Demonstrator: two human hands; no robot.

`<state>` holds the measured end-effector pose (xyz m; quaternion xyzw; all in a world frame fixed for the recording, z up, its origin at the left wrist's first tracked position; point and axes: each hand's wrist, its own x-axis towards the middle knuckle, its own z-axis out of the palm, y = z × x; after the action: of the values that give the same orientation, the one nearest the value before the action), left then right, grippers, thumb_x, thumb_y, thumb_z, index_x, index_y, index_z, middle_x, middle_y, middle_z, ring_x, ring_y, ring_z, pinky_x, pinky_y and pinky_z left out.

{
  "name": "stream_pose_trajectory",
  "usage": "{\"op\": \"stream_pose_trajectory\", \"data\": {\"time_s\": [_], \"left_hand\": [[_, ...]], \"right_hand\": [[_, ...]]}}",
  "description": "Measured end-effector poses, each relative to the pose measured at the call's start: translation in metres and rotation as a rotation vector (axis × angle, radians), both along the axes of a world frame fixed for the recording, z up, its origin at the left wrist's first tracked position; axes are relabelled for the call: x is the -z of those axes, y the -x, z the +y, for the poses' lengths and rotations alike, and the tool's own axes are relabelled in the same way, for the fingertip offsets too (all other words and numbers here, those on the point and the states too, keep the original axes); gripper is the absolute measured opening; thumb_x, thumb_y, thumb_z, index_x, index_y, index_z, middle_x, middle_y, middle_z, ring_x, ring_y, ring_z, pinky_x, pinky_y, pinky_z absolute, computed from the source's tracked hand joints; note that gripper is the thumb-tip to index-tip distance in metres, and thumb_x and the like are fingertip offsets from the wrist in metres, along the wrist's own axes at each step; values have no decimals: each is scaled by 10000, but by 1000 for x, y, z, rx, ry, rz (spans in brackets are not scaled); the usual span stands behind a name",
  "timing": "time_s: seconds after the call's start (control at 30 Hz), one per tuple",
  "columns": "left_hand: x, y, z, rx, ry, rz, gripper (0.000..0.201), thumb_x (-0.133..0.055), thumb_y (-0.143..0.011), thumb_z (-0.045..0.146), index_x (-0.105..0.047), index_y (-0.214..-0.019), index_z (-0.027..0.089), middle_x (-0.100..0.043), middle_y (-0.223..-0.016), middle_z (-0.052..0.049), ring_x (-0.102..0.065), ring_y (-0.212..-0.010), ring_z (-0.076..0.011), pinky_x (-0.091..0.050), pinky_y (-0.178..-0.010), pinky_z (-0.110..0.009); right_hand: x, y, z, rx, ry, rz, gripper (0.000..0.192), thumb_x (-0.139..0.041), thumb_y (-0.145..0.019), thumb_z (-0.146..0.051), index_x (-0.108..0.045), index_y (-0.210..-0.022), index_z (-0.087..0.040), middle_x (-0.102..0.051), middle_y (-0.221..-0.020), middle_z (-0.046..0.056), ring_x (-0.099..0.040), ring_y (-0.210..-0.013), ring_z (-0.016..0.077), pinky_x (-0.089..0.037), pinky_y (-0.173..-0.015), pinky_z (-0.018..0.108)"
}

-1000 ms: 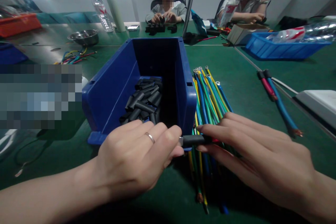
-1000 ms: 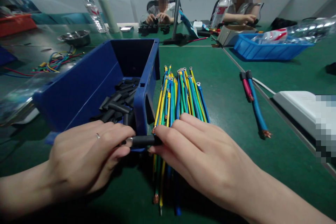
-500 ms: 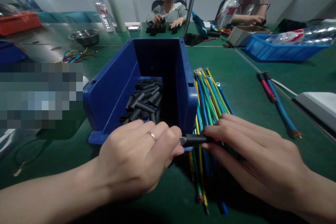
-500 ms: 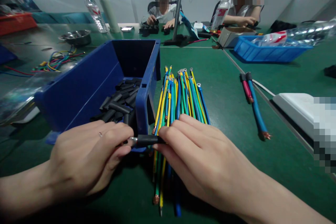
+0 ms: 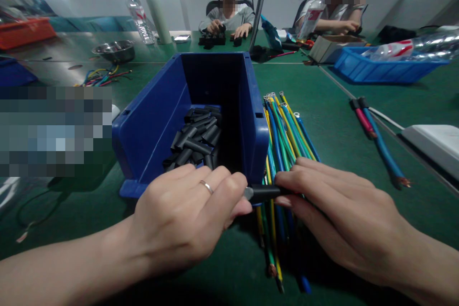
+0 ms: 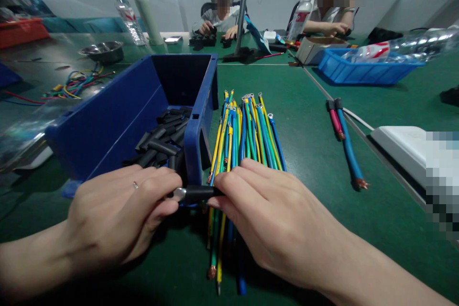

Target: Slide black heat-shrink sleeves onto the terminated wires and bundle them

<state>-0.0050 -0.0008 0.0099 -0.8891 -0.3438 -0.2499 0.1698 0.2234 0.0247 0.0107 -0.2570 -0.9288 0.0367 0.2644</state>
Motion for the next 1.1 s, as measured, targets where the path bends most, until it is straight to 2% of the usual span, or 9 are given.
{"op": "stream_pose_trajectory", "data": {"time_s": [0.1, 0.3, 0.57, 0.8, 0.97, 1.1], "left_hand": [[1, 0, -1, 4, -8, -12, 257, -290, -1065, 246, -507, -955, 163, -592, -633, 29, -460, -491, -144, -328, -518, -302], [4, 1, -1, 9, 4, -1, 258, -276, -1065, 238, -510, -987, 163, -595, -652, 26, -481, -517, -151, -334, -518, -307], [2, 1, 0, 3, 8, 9, 287, -266, -1069, 276, -510, -960, 171, -594, -647, 24, -482, -513, -148, -336, -522, -297], [0, 1, -1, 2, 14, 9, 299, -259, -1071, 284, -511, -963, 166, -620, -657, 20, -511, -513, -140, -360, -511, -289], [5, 2, -2, 14, 27, -27, 302, -252, -1066, 278, -519, -979, 166, -630, -693, 10, -512, -525, -138, -363, -517, -294], [6, 3, -2, 32, 68, -60, 282, -284, -1058, 241, -539, -962, 167, -647, -708, 7, -562, -552, -128, -371, -525, -287]], "right_hand": [[0, 0, -1, 3, 0, 1, 237, -381, -1008, -182, -553, -846, -174, -599, -692, 18, -541, -622, 147, -386, -548, 279], [4, -2, 0, 46, -57, 2, 166, -366, -1031, -224, -530, -1032, -205, -643, -779, 5, -567, -669, 144, -390, -567, 275], [1, 0, -1, 22, 58, -2, 162, -398, -1013, -242, -528, -933, -184, -601, -719, 0, -538, -609, 138, -383, -530, 267], [1, 1, 0, -4, 51, -17, 203, -360, -1016, -199, -538, -931, -154, -561, -676, 6, -497, -581, 144, -360, -513, 267], [1, 2, 3, -38, 54, -8, 282, -325, -1033, -222, -538, -858, -162, -533, -647, 0, -461, -546, 131, -329, -495, 259], [2, 0, 1, 9, -2, -1, 284, -336, -1043, -301, -556, -920, -170, -572, -679, -4, -522, -562, 124, -351, -507, 258]]}}
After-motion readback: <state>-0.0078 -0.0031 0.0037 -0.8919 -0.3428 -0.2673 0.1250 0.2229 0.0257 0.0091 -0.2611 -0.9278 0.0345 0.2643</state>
